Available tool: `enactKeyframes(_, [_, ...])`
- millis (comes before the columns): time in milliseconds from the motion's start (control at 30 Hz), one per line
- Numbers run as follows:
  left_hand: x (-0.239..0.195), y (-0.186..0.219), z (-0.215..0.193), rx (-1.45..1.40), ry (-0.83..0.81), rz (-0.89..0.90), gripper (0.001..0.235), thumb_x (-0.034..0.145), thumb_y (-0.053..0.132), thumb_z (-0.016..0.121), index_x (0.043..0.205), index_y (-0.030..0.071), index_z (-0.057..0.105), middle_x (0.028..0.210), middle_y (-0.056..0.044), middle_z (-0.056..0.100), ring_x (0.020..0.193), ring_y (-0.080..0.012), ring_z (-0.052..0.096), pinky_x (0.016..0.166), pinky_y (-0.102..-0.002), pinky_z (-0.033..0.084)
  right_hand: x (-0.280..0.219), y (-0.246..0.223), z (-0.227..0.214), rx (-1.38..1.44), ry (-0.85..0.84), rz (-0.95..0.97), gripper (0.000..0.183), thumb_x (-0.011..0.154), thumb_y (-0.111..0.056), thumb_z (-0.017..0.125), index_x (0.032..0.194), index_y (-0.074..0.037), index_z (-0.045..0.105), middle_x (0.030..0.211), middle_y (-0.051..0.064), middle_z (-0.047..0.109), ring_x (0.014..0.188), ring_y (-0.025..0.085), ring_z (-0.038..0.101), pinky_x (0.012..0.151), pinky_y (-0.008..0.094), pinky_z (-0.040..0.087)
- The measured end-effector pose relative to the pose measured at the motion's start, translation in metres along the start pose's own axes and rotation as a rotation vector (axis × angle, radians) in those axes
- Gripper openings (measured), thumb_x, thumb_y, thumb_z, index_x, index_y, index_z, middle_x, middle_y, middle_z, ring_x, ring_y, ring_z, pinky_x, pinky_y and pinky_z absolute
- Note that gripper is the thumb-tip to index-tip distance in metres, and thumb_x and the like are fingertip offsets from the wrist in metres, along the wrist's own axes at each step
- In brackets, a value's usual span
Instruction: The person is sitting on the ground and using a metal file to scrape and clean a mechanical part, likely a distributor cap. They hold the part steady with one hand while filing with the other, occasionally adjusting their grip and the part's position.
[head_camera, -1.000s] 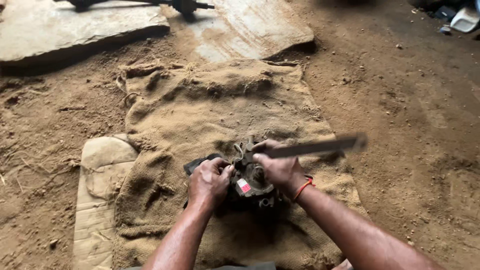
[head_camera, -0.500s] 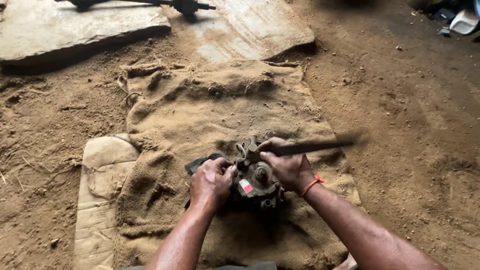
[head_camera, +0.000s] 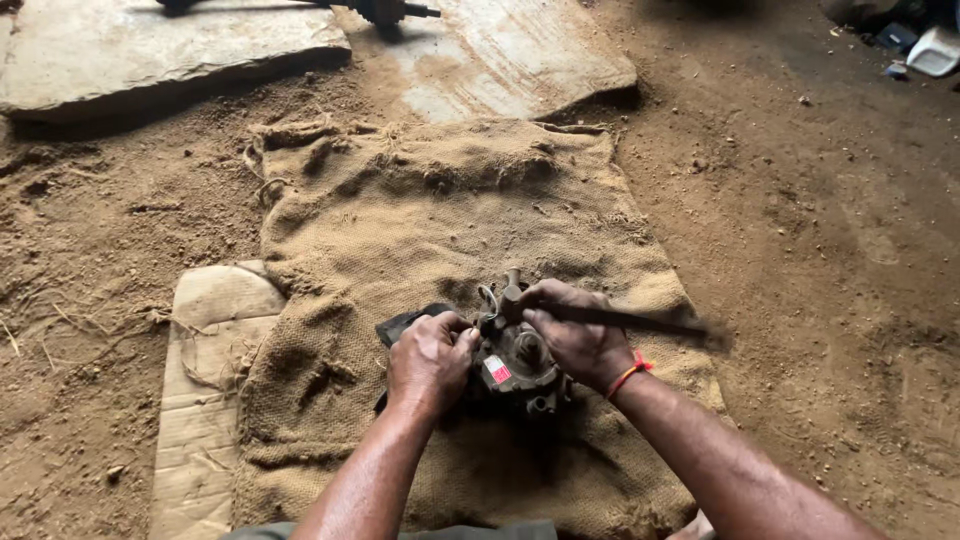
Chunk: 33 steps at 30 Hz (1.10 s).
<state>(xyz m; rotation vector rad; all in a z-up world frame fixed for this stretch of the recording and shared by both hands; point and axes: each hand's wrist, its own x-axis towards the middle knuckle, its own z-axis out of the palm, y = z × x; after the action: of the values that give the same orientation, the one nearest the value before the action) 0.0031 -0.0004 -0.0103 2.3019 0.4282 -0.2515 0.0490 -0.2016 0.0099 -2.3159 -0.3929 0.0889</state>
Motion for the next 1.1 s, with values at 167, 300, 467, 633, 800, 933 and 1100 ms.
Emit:
enactKeyframes(167, [0.005, -0.002, 0.003, 0.086, -0.042, -0.005, 0.026, 0.096, 0.045, 0.065, 0.107, 0.025, 0.075, 0.098, -0.003, 0.075, 0.086, -0.0202, 0.074, 0.079, -0.041, 0.064, 0.001, 0.006, -0.006, 0.225, -0.096, 0.022, 0.012, 0.091, -0.011, 0.067, 0.1, -0.011, 0.075, 0.095, 0.006, 0.08, 0.085, 0.017, 0.08, 0.077, 0.031, 0.069])
enactKeyframes(300, [0.001, -0.01, 0.0, -0.036, 0.061, 0.035, 0.028, 0.089, 0.045, 0.073, 0.109, 0.027, 0.08, 0.101, -0.004, 0.078, 0.088, -0.0221, 0.071, 0.081, -0.042, 0.058, -0.002, -0.005, -0.005, 0.098, -0.046, -0.116, 0.016, 0.084, -0.005, 0.071, 0.097, -0.008, 0.079, 0.093, 0.007, 0.082, 0.086, 0.015, 0.078, 0.078, 0.03, 0.063])
enactKeyframes(467, [0.007, -0.002, -0.006, -0.098, -0.074, -0.164, 0.029, 0.089, 0.048, 0.072, 0.112, 0.032, 0.079, 0.1, 0.004, 0.08, 0.084, -0.0153, 0.074, 0.079, -0.037, 0.059, -0.003, -0.019, -0.014, 0.115, -0.161, -0.118, 0.013, 0.087, -0.009, 0.072, 0.097, -0.009, 0.079, 0.086, 0.006, 0.081, 0.077, 0.013, 0.076, 0.069, 0.029, 0.062])
enactKeyframes(633, [0.004, 0.001, -0.008, -0.17, -0.056, -0.178, 0.028, 0.087, 0.046, 0.075, 0.109, 0.03, 0.081, 0.099, 0.006, 0.081, 0.085, -0.0115, 0.074, 0.08, -0.034, 0.059, -0.009, -0.026, -0.009, 0.116, -0.142, -0.174, 0.014, 0.087, -0.011, 0.072, 0.099, -0.01, 0.079, 0.077, 0.005, 0.079, 0.067, 0.016, 0.075, 0.061, 0.032, 0.06])
enactKeyframes(800, [0.004, -0.002, -0.009, -0.182, -0.057, -0.169, 0.029, 0.087, 0.047, 0.075, 0.109, 0.03, 0.081, 0.098, 0.005, 0.082, 0.086, -0.0131, 0.075, 0.081, -0.033, 0.059, -0.01, -0.035, 0.0, -0.24, -0.134, -0.42, 0.01, 0.091, -0.015, 0.071, 0.097, -0.016, 0.079, 0.084, 0.003, 0.079, 0.066, 0.019, 0.076, 0.06, 0.031, 0.061])
enactKeyframes(933, [0.008, -0.002, -0.006, -0.18, -0.058, -0.182, 0.031, 0.084, 0.047, 0.076, 0.11, 0.031, 0.082, 0.101, 0.005, 0.08, 0.088, -0.0129, 0.074, 0.082, -0.034, 0.058, -0.008, -0.036, -0.006, -0.047, -0.13, -0.314, 0.01, 0.087, -0.018, 0.075, 0.095, -0.016, 0.079, 0.085, 0.006, 0.08, 0.073, 0.018, 0.079, 0.066, 0.032, 0.061])
enactKeyframes(1100, [0.007, -0.006, -0.005, -0.219, -0.061, -0.167, 0.03, 0.086, 0.045, 0.076, 0.11, 0.029, 0.082, 0.101, 0.004, 0.082, 0.084, -0.0122, 0.074, 0.079, -0.032, 0.059, -0.005, -0.035, -0.004, -0.138, -0.139, -0.213, 0.009, 0.085, -0.02, 0.076, 0.093, -0.019, 0.08, 0.082, 0.002, 0.08, 0.07, 0.016, 0.078, 0.063, 0.032, 0.061])
